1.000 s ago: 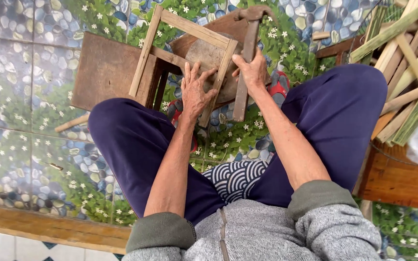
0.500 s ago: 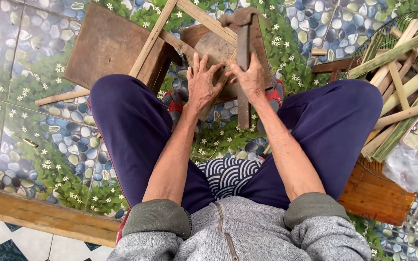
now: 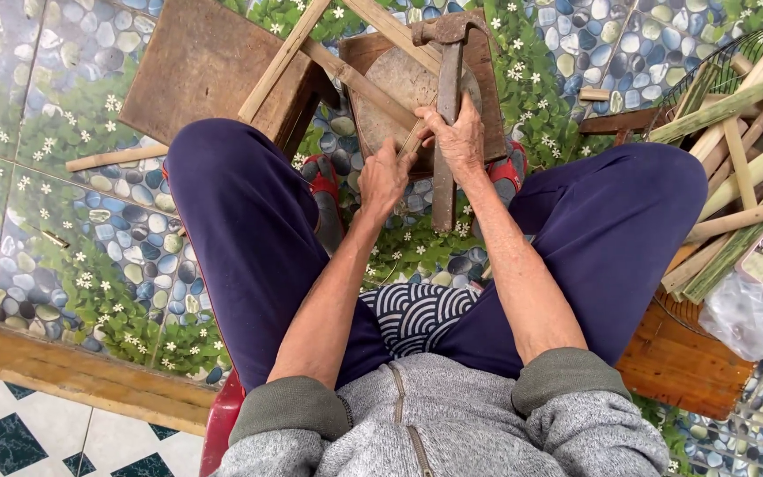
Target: The person assembles a small rectangular bamboo frame by fitting pieces together, then uses a hammer to secure joints. They later insert a bamboo slat into the frame and handle a thin wire-like object.
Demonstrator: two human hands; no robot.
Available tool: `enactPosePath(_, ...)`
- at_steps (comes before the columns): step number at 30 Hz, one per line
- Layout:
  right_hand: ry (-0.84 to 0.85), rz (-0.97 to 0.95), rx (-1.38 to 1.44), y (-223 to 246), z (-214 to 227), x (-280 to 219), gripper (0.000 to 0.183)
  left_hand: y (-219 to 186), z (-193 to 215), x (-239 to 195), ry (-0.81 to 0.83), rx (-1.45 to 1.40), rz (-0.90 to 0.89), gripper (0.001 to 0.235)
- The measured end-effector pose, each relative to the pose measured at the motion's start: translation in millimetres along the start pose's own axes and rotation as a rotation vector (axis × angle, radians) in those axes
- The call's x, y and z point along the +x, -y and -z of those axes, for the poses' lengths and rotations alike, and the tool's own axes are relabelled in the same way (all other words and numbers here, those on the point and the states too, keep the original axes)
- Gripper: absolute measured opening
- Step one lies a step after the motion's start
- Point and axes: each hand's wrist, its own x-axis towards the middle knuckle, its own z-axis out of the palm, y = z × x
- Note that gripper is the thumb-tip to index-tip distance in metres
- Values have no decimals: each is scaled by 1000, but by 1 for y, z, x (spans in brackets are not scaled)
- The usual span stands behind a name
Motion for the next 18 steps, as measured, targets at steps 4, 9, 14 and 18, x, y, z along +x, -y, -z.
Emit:
enactPosePath(4,4,-31,21,1,0,-2,42,15,-5,9,165,-190,211,33)
enactPosePath(9,44,54,-257,1,23,-19,33,7,7,1,144,-321,295,31)
enactPosePath(14,80,236,-740,18,50,-65,34,-1,14,-7,84,-320,230,37)
enactPosePath(18,118,263,-798,23,46,-98,28,-1,12,-6,48,-307,230,35)
